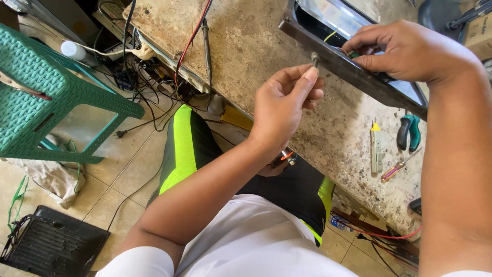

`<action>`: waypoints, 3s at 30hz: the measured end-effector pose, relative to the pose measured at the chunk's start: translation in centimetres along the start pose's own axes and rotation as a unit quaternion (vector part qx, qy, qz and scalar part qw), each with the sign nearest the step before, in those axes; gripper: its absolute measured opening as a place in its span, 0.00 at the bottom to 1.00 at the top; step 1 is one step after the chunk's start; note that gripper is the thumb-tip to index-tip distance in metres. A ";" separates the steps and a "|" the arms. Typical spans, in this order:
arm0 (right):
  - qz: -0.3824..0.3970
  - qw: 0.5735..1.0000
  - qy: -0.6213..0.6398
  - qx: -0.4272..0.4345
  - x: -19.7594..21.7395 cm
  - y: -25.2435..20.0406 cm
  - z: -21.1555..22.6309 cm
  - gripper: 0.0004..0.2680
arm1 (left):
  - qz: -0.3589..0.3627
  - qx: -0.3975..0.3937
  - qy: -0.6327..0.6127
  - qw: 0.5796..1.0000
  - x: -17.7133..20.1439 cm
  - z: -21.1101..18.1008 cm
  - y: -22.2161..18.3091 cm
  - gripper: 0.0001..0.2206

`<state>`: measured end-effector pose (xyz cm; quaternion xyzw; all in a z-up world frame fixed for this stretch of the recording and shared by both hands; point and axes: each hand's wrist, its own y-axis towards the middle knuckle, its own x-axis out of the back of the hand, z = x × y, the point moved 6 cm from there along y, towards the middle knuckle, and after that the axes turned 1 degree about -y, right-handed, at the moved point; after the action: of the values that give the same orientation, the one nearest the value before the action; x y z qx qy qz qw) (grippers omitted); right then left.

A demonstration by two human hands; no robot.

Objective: Disassembling and inspecting an LED floodlight on a repair bench using a drill, screwdriver, and pliers.

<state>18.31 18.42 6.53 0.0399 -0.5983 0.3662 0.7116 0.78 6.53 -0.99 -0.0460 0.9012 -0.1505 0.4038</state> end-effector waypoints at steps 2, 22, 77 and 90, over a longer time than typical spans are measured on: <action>0.022 0.995 0.002 -0.093 0.6 0.3 0.4 0.14 | -0.011 0.008 -0.007 1.000 -0.2 -0.2 0.2 0.12; -0.034 0.997 0.000 -0.066 -11.5 -4.3 6.5 0.14 | -0.036 0.118 0.137 0.983 15.3 12.5 -3.7 0.12; -0.125 0.992 -0.025 -0.013 -16.2 -4.2 4.8 0.12 | -0.043 0.034 0.359 0.932 14.7 9.4 -2.5 0.07; -0.088 0.994 0.018 -0.064 -14.9 -4.0 5.2 0.12 | 0.004 0.082 0.410 0.908 14.1 8.1 -3.0 0.15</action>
<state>16.04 5.89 -3.59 0.0396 -0.6017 0.2636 0.7529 -2.78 -1.14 -15.23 0.0568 0.9719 -0.2283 0.0018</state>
